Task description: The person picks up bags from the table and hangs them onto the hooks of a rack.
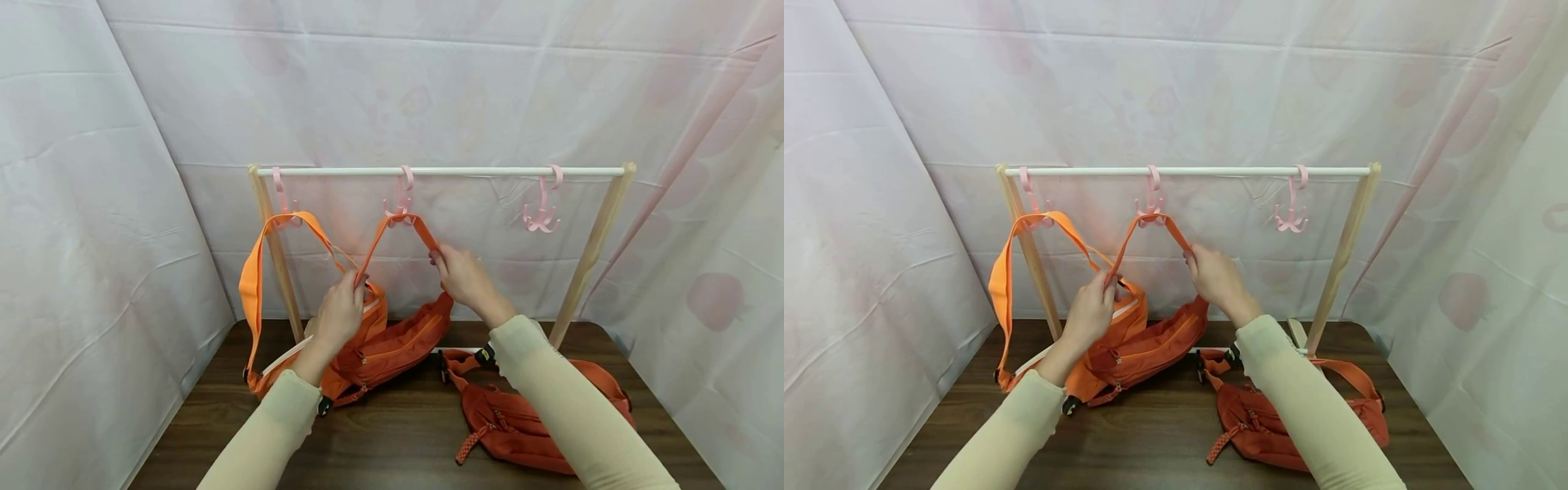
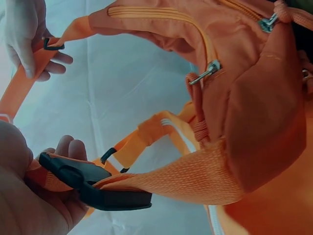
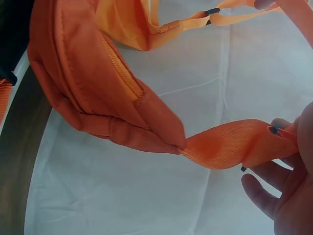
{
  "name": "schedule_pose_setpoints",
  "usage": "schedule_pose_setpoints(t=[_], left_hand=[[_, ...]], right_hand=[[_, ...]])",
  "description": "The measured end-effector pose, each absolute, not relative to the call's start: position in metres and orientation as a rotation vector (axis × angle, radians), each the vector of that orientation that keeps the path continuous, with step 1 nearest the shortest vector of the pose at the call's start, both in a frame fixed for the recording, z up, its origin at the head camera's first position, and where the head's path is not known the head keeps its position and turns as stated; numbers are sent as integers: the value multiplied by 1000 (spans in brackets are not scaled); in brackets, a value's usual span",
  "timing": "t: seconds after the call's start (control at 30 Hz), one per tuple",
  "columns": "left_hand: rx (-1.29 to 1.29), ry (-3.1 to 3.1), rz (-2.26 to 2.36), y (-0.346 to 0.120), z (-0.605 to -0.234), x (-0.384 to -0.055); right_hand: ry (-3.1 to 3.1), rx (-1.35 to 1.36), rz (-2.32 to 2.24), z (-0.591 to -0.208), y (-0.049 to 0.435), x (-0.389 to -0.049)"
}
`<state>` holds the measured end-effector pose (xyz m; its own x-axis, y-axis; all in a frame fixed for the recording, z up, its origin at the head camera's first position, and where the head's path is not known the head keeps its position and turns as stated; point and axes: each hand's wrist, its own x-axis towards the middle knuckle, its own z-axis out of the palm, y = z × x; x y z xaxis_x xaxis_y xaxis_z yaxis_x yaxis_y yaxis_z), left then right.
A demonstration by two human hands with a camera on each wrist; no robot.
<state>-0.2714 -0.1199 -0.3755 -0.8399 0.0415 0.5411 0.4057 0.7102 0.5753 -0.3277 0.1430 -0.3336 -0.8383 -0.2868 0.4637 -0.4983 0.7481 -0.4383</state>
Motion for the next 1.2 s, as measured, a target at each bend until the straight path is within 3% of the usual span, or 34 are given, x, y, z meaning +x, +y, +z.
schedule_pose_setpoints(t=[1.2], left_hand=[[-355, -2250, -939, -121, -408, -244]], right_hand=[[-2523, 649, 817, -368, 176, -303]])
